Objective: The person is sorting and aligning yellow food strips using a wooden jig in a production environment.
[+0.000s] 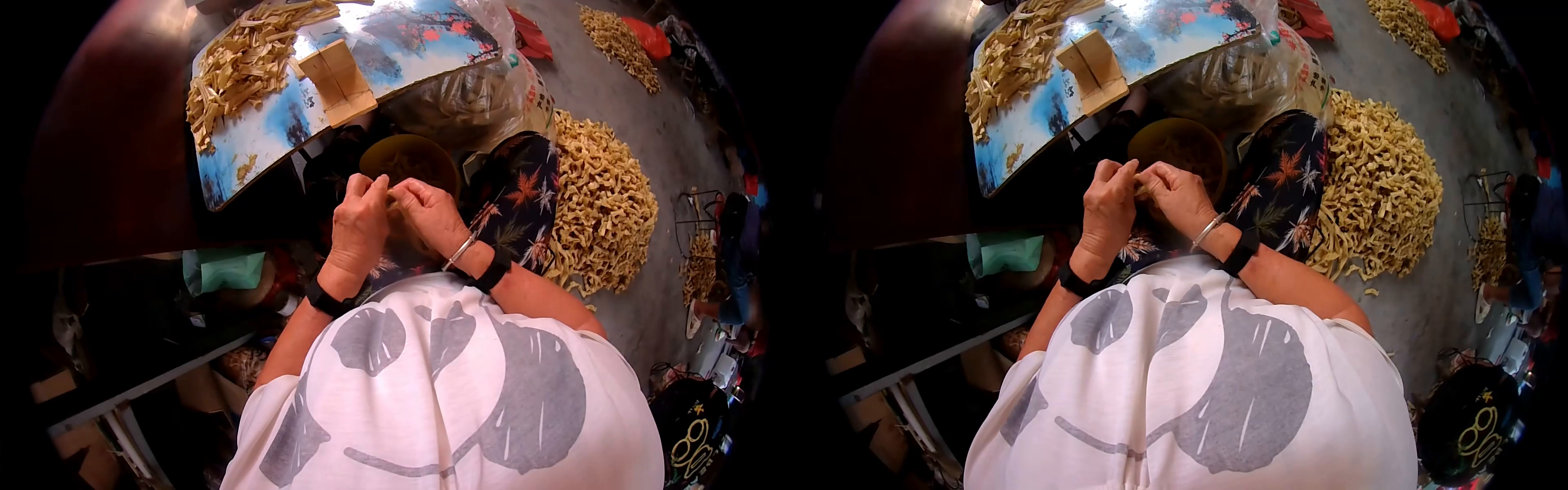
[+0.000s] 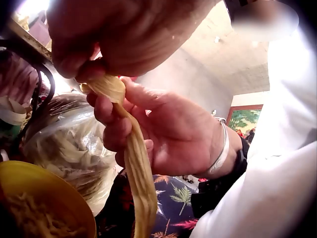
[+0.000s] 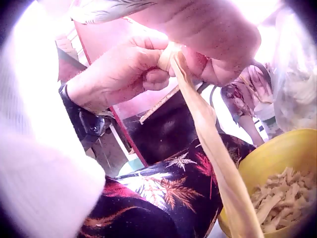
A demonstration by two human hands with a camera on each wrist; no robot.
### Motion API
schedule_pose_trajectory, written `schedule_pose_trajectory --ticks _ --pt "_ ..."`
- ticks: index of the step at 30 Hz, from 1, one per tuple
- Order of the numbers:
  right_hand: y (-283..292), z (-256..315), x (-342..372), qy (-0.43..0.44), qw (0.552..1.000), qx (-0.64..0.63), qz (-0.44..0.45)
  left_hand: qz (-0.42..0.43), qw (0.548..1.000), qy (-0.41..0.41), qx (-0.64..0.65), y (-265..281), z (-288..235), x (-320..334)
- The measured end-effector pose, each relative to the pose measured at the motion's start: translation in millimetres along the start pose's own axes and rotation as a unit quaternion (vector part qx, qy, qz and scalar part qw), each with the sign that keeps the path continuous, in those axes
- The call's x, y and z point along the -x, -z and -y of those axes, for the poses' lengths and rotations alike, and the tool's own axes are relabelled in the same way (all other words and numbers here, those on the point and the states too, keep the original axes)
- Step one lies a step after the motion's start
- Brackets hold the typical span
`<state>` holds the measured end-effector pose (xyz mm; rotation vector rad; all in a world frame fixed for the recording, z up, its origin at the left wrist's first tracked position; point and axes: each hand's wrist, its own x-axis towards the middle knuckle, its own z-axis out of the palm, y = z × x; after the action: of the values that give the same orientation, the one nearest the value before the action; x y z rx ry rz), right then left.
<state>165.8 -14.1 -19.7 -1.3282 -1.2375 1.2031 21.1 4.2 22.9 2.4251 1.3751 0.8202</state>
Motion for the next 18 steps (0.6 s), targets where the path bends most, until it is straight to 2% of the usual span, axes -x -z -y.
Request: schedule_pose_trajectory --ticks 4,6,7,8,10,12,14,15,18 --pt "5 -1 -1 0.091 0.994 0.054 0.002 -0.002 0.995 0.017 0.103 -5 8 4" --pt "9 8 1 -0.018 0.990 -0.106 0.087 -0.004 0.990 0.017 0.143 -5 12 6" --pt "11 11 2 -0.073 0.972 -0.185 0.128 -0.008 0.988 0.014 0.151 -5 15 6" --pt "15 9 0 -0.103 0.959 -0.204 0.169 -0.012 0.987 0.011 0.160 -6 18 7" --pt "24 5 -8 -0.161 0.925 -0.240 0.246 0.001 0.973 0.109 0.201 -8 20 12" --pt "24 8 -6 -0.130 0.947 -0.203 0.214 0.012 0.935 0.199 0.292 -6 21 12" --pt "21 11 -6 -0.090 0.969 -0.168 0.156 0.020 0.859 0.281 0.428 2 19 13" --pt "20 11 -7 -0.082 0.972 -0.161 0.150 0.020 0.820 0.289 0.493 4 14 13" --pt "14 11 -7 -0.056 0.981 -0.134 0.132 0.010 0.834 0.250 0.491 3 2 12"
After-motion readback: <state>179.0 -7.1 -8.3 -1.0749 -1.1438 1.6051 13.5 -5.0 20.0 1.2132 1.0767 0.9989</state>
